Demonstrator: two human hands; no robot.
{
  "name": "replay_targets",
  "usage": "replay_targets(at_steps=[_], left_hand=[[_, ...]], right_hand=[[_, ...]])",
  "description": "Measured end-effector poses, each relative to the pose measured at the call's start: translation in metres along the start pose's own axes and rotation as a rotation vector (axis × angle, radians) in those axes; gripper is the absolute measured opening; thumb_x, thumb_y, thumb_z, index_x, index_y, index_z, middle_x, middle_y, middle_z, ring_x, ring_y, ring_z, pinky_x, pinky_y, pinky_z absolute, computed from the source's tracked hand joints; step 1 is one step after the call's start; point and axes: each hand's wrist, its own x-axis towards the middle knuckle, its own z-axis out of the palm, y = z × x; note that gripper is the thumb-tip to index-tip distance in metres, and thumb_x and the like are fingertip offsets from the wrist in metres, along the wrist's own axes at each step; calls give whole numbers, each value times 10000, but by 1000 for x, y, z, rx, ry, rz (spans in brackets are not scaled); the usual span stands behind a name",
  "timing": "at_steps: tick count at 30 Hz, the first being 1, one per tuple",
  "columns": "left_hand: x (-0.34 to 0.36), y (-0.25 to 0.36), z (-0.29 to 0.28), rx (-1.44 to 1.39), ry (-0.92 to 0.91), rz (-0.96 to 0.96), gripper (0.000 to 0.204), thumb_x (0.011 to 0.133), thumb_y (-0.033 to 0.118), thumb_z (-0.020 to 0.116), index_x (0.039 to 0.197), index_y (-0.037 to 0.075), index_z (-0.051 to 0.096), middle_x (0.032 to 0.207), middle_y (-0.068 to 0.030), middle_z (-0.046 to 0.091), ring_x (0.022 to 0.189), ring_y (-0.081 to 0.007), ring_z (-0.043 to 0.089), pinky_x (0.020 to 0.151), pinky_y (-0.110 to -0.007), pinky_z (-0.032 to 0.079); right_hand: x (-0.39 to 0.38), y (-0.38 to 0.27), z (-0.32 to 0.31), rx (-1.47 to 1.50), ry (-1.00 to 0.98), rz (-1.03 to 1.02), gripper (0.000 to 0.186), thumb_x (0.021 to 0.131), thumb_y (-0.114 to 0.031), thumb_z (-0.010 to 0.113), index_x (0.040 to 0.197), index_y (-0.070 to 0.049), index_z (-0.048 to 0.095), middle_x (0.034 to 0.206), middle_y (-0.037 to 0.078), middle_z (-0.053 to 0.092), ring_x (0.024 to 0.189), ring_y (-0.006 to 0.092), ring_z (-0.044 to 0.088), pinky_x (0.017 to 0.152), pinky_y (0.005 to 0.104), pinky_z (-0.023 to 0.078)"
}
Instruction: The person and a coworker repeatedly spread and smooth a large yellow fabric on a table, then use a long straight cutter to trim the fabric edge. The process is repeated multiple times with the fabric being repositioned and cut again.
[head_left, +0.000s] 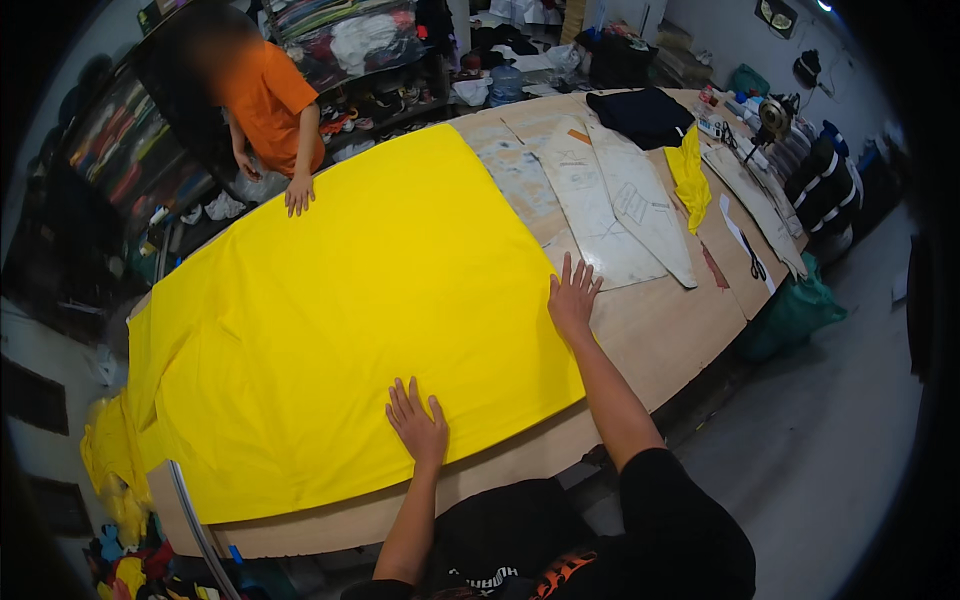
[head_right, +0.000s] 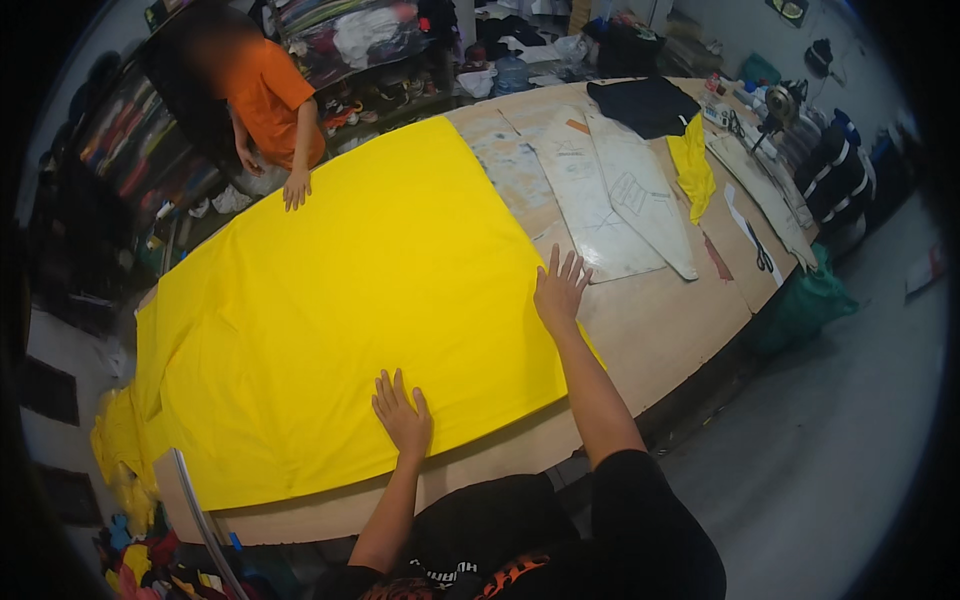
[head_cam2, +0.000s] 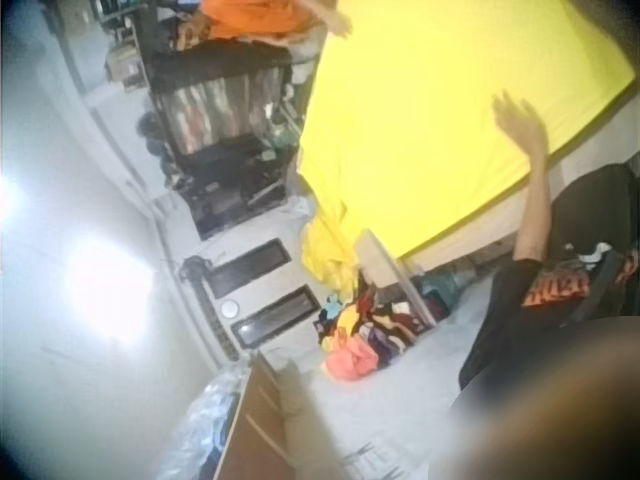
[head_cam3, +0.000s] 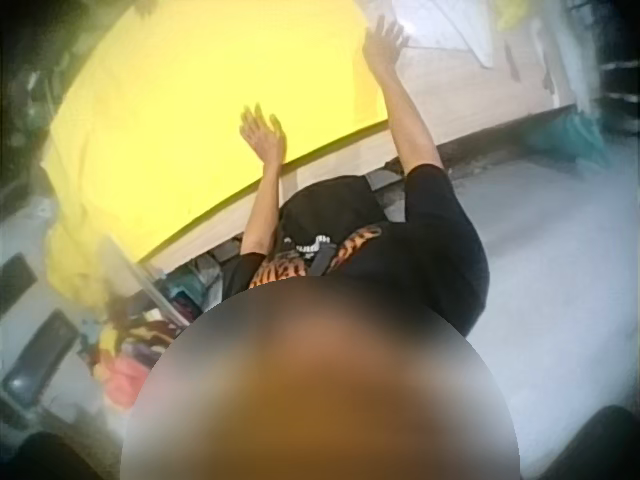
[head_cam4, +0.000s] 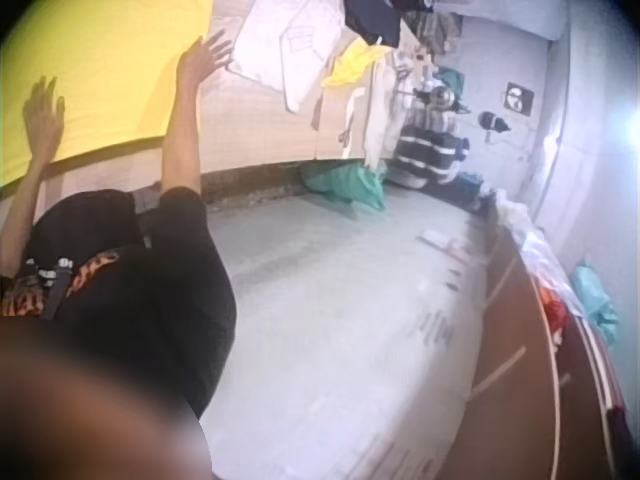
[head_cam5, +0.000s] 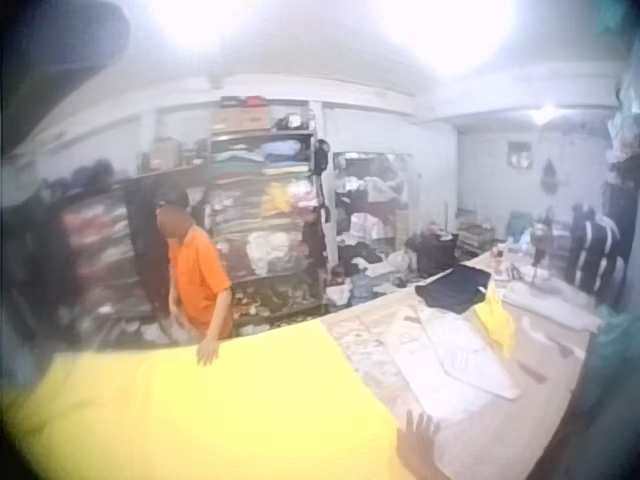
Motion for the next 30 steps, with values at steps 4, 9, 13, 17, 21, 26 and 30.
replay_targets(at_steps=[4, 9, 13, 17, 21, 26, 30], left_hand=[[-6, -19, -13, -236, -27, 53, 433, 1044, 199, 594, 1455, 62, 585, 1620, -196, 458, 1550, -379, 357, 1275, -539, 257], [-58, -69, -73, -594, 51, -94, 219, 1024, 4, 575, 1190, 26, 717, 1312, -191, 692, 1285, -359, 635, 1080, -428, 505], [-115, -147, -148, -584, 349, -329, 134, 1012, -40, 588, 1061, 7, 703, 1088, -143, 722, 1056, -281, 703, 962, -393, 542], [-135, -287, -207, -598, 644, -548, 105, 1071, 40, 574, 1068, -9, 667, 1060, -105, 686, 1052, -228, 659, 991, -371, 515], [-99, -475, -252, -517, 729, -708, 241, 1113, 148, 549, 1258, -25, 635, 1203, -138, 688, 1130, -249, 647, 1034, -359, 492], [-61, -632, -311, -459, 491, -840, 418, 1111, 277, 559, 1386, -33, 613, 1261, -147, 690, 1130, -266, 674, 1024, -355, 531], [-28, -653, -309, -935, 176, -938, 495, 1084, 313, 623, 1413, -56, 583, 1245, -135, 696, 1109, -185, 679, 1011, -307, 552]], right_hand=[[-86, 18, -13, -2, -68, -366, 592, 1125, -327, 436, 1660, -96, 331, 1666, 234, 388, 1578, 410, 295, 1276, 644, 165], [-143, 101, -8, -243, -293, 252, 490, 1130, -309, 444, 1577, -115, 487, 1657, 107, 453, 1549, 376, 356, 1223, 662, 262], [-198, 108, -31, -214, -42, 306, 485, 1139, -323, 425, 1523, -48, 532, 1627, 188, 465, 1522, 396, 393, 1223, 600, 304], [-258, -5, -52, 272, 168, 25, 439, 1132, -224, 476, 1495, 18, 521, 1579, 269, 476, 1495, 429, 414, 1244, 521, 306], [-353, -198, -60, 554, -95, -215, 431, 1117, -203, 529, 1500, -5, 528, 1583, 247, 480, 1510, 401, 405, 1261, 491, 286], [-474, -406, -65, 550, -437, -562, 739, 1050, -389, 640, 1652, -81, 343, 1715, 260, 253, 1602, 442, 222, 1295, 571, 165], [-513, -463, -57, 384, -384, -574, 811, 1028, -397, 663, 1679, -94, 286, 1734, 269, 191, 1609, 449, 190, 1297, 587, 154]])
